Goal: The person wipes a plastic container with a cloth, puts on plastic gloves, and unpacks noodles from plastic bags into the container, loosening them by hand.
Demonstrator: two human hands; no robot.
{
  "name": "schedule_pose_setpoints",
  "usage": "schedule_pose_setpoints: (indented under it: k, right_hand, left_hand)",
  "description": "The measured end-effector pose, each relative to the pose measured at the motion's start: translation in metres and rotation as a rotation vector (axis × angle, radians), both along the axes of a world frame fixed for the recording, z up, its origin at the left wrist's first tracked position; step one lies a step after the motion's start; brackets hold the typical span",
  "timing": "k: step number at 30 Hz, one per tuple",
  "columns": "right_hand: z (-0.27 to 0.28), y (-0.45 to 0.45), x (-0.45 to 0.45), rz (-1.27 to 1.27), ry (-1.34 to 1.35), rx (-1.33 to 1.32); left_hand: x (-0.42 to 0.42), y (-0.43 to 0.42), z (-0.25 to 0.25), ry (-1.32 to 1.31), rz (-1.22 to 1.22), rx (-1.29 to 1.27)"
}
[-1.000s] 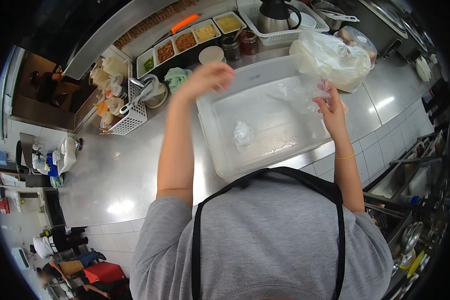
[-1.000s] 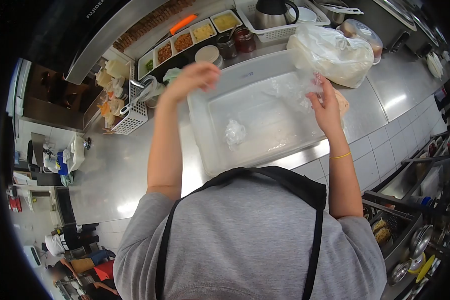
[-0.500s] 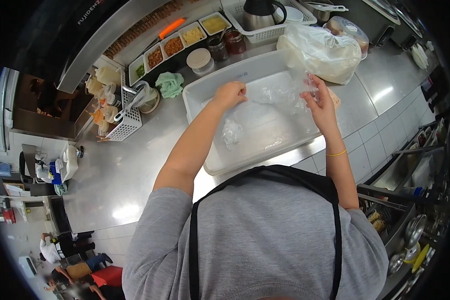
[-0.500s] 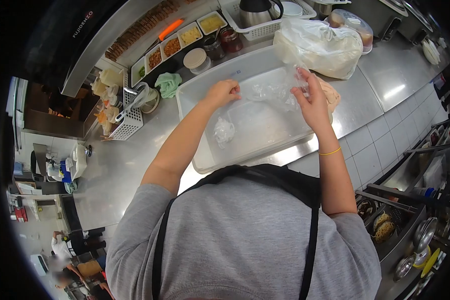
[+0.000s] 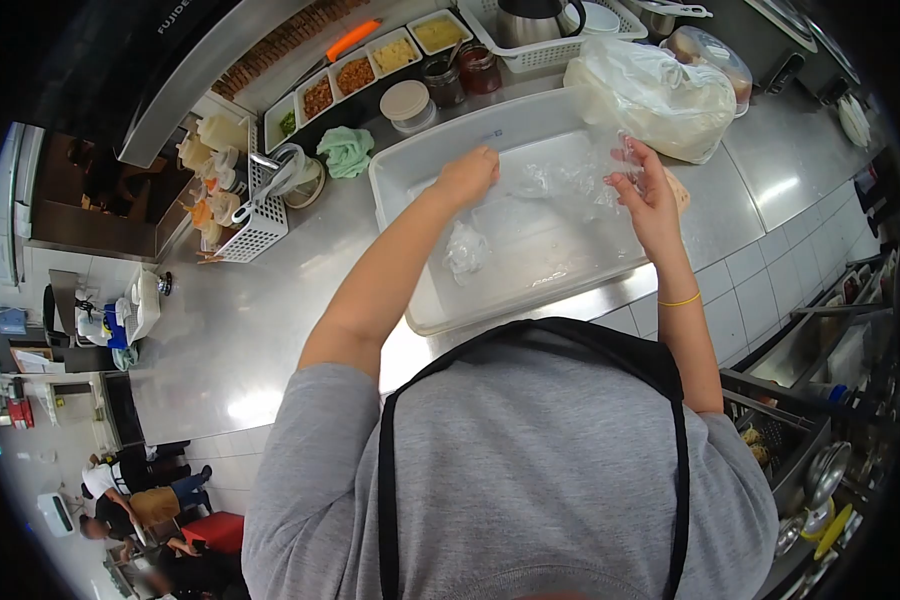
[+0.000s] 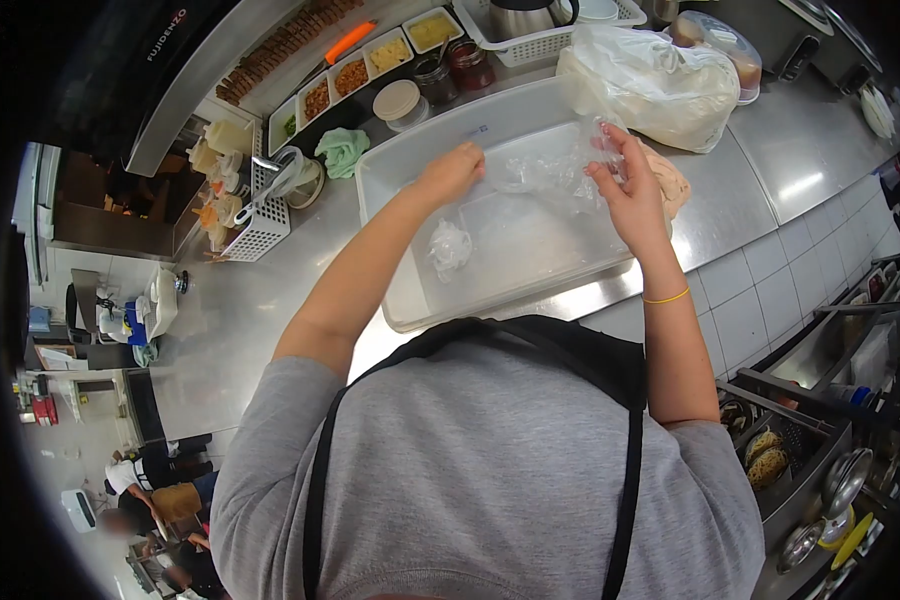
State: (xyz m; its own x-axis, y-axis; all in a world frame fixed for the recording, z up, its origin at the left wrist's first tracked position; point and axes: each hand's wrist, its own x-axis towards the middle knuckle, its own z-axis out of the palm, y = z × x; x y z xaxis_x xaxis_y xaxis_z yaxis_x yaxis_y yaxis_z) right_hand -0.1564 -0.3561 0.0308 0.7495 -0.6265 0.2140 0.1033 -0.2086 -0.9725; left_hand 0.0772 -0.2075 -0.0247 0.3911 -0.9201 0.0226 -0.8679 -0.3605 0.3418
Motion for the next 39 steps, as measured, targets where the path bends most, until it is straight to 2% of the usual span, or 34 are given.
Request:
schedule_pose_setpoints:
  k: [3,5,7,11,13,15,16,18,19,21,22,23,24,26,27,29,30,32,33,35,36,38,39]
  right_hand:
    - [0.002,-0.001,-0.003,-0.028,0.014,0.041]
    - [0.002,-0.002,-0.003,-0.051,-0.01,0.083]
    - [0.003,-0.002,-0.003,-0.055,-0.007,0.092]
    - [0.006,0.0,-0.003,-0.066,0.035,0.106]
    - [0.002,-0.003,-0.003,-0.043,0.039,0.111]
    - [-0.001,-0.005,-0.003,-0.022,0.042,0.118]
    - [-0.001,-0.005,-0.003,-0.019,0.059,0.117]
    - [-0.002,-0.004,-0.002,-0.009,0.082,0.114]
    - [-0.003,-0.003,-0.002,-0.015,0.096,0.047]
    - [-0.009,-0.002,0.0,-0.02,0.115,-0.019]
    - [-0.018,-0.003,0.003,-0.035,0.11,-0.205]
    - [-0.019,-0.002,0.005,-0.046,0.107,-0.393]
    - [-0.018,-0.004,0.007,-0.043,0.114,-0.397]
    - [-0.011,-0.003,0.01,-0.298,0.02,-0.695]
    - [-0.008,0.0,0.012,-0.292,0.028,-0.698]
    - [0.001,0.008,0.018,-0.483,-0.171,-0.748]
    - [0.011,0.017,0.023,-0.476,-0.167,-0.751]
    - [0.026,0.042,0.03,-0.194,-0.188,-0.926]
    - [0.022,0.051,0.035,-0.19,-0.177,-0.922]
    - [0.006,0.057,0.05,0.452,0.126,-0.619]
    - [-0.002,0.052,0.057,0.451,0.131,-0.615]
    - [-0.014,0.041,0.07,0.458,0.256,-0.398]
    - [-0.021,0.038,0.068,0.463,0.258,-0.398]
  left_hand:
    - [-0.017,-0.001,0.043,0.122,-0.069,-0.132]
    - [-0.05,0.004,0.08,0.412,-0.178,-0.114]
    - [-0.092,0.018,0.111,0.74,-0.405,-0.102]
    - [-0.101,0.037,0.114,0.791,-0.595,-0.087]
    - [-0.072,0.052,0.098,0.47,-0.185,-0.191]
    - [-0.045,0.076,0.058,-0.092,-0.122,-0.162]
    - [-0.038,0.084,0.043,-0.091,-0.121,-0.164]
    - [-0.037,0.094,0.031,0.105,-0.128,0.147]
    - [-0.035,0.093,0.025,0.108,-0.124,0.145]
    - [-0.035,0.083,0.032,0.356,-0.022,0.038]
    - [-0.033,0.079,0.033,0.361,-0.019,0.038]
    - [-0.031,0.076,0.033,0.495,0.09,-0.117]
    - [-0.031,0.072,0.033,0.627,0.198,-0.275]
    - [-0.036,0.07,0.042,0.662,0.236,-0.287]
    - [-0.039,0.069,0.049,0.688,0.273,-0.301]
    - [-0.047,0.066,0.05,0.744,0.295,-0.357]
    - [-0.049,0.066,0.049,0.737,0.294,-0.372]
    - [-0.055,0.067,0.047,0.742,0.298,-0.375]
    - [-0.058,0.066,0.047,0.793,0.235,-0.447]
    - [-0.059,0.065,0.042,0.848,0.169,-0.515]
    - [-0.057,0.066,0.039,0.841,0.164,-0.499]
    - [-0.05,0.068,0.037,0.834,0.164,-0.489]
    - [-0.046,0.069,0.037,0.714,0.268,-0.519]
